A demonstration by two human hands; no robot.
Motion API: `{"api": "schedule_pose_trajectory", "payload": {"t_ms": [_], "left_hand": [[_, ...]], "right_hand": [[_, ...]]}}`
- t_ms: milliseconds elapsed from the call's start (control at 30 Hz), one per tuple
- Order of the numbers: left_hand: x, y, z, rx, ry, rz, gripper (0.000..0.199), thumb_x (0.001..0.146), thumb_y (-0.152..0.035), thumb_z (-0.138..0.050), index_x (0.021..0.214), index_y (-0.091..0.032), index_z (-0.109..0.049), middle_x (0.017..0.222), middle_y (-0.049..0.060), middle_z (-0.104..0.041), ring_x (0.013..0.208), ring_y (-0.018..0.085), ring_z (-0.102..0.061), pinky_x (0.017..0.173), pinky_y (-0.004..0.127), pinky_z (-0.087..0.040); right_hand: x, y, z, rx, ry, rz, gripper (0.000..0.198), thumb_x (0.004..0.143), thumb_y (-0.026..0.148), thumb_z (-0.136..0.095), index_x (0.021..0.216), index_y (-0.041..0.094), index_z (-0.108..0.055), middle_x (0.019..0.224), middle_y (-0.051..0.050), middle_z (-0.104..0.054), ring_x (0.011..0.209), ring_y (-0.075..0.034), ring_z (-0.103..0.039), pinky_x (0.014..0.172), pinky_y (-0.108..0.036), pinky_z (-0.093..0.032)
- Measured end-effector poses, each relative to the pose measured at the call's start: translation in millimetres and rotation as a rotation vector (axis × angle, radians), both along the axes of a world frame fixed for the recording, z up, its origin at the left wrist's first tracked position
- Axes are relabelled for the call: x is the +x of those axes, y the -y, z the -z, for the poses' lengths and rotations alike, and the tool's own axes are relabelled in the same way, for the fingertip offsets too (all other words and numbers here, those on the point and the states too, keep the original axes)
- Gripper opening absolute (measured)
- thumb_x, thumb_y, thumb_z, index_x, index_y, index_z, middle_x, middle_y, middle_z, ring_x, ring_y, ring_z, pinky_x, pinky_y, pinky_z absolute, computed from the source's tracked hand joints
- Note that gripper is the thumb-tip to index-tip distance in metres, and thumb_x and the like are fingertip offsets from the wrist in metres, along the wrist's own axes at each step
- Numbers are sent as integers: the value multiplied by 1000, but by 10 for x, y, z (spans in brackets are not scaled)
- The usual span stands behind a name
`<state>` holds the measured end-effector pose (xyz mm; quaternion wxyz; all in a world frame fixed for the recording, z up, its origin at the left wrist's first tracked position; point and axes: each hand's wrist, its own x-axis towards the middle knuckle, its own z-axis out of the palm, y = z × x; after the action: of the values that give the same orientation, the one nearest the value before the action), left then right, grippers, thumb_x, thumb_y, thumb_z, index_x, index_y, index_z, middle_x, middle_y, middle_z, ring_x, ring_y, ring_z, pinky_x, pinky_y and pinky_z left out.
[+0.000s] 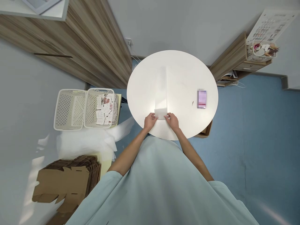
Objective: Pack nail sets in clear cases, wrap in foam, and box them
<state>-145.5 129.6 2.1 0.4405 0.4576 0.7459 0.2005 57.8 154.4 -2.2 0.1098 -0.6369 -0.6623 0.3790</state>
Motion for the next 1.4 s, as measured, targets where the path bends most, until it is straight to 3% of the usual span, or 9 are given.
{"api": "schedule_pose_trajectory", "payload": {"t_ms": [167, 267, 433, 600, 833, 1000, 1067, 1233, 1400], "left_hand": [[52, -106, 90, -10, -77, -62, 46, 90, -38, -75, 130, -24, -58, 103, 5, -78, 103, 27, -72, 90, 38, -54], [80, -121, 72, 46, -200, -31, 42, 91, -35, -75, 127, -24, -56, 113, 7, -73, 102, 26, -70, 88, 39, -54], [117, -218, -27, 326, -355, 410, 31, 93, -12, -56, 123, -18, -60, 132, 17, -63, 123, 33, -60, 104, 50, -50], [88, -340, -27, 331, -252, 638, 51, 92, -3, -43, 140, -15, -57, 146, 17, -59, 134, 30, -57, 114, 49, -48], [-22, -27, -1, 247, -121, 531, 53, 102, -32, -52, 152, -17, -51, 157, 14, -56, 144, 28, -55, 123, 45, -44], [-107, 291, 25, 154, -44, 533, 83, 86, -59, -77, 155, -23, -50, 163, 12, -51, 151, 32, -49, 125, 46, -41], [-134, 314, 26, 149, -17, 484, 76, 87, -56, -76, 152, -24, -54, 159, 10, -56, 146, 31, -54, 122, 44, -45], [-150, 129, -41, 116, 34, 303, 41, 96, -54, -64, 125, -25, -73, 125, 7, -77, 117, 28, -71, 104, 40, -54], [-78, -93, -29, 66, -10, 188, 32, 97, -51, -61, 91, -22, -74, 98, 7, -78, 95, 27, -70, 86, 36, -55]], "right_hand": [[-61, -30, 9, -79, 74, 83, 30, 104, 49, -57, 117, 24, -66, 102, -5, -73, 94, -23, -68, 78, -33, -52], [-113, -18, -20, -14, 83, 77, 25, 104, 41, -56, 120, 24, -65, 107, -7, -73, 97, -24, -68, 80, -35, -55], [-129, -80, -94, 215, 76, -248, 29, 101, 22, -58, 129, 20, -65, 145, -16, -60, 136, -30, -53, 104, -45, -55], [-24, -197, -93, 147, 85, -440, 54, 91, 17, -72, 143, 21, -57, 166, -14, -44, 152, -31, -43, 113, -49, -54], [97, 140, -53, 131, 47, -417, 53, 102, 31, -60, 153, 19, -50, 170, -14, -39, 154, -29, -43, 115, -47, -53], [188, 483, -120, 81, -32, -325, 52, 107, 42, -54, 156, 25, -50, 168, -10, -44, 149, -27, -51, 116, -45, -52], [190, 499, -143, 70, -35, -280, 49, 108, 44, -51, 154, 27, -51, 166, -8, -48, 148, -25, -53, 114, -43, -52], [110, 276, -154, 55, -24, -170, 40, 111, 45, -43, 142, 26, -59, 142, -8, -68, 124, -23, -67, 99, -36, -56], [4, 7, -105, 46, -7, -107, 33, 109, 43, -44, 116, 20, -66, 112, -9, -71, 94, -21, -67, 82, -31, -53]]}}
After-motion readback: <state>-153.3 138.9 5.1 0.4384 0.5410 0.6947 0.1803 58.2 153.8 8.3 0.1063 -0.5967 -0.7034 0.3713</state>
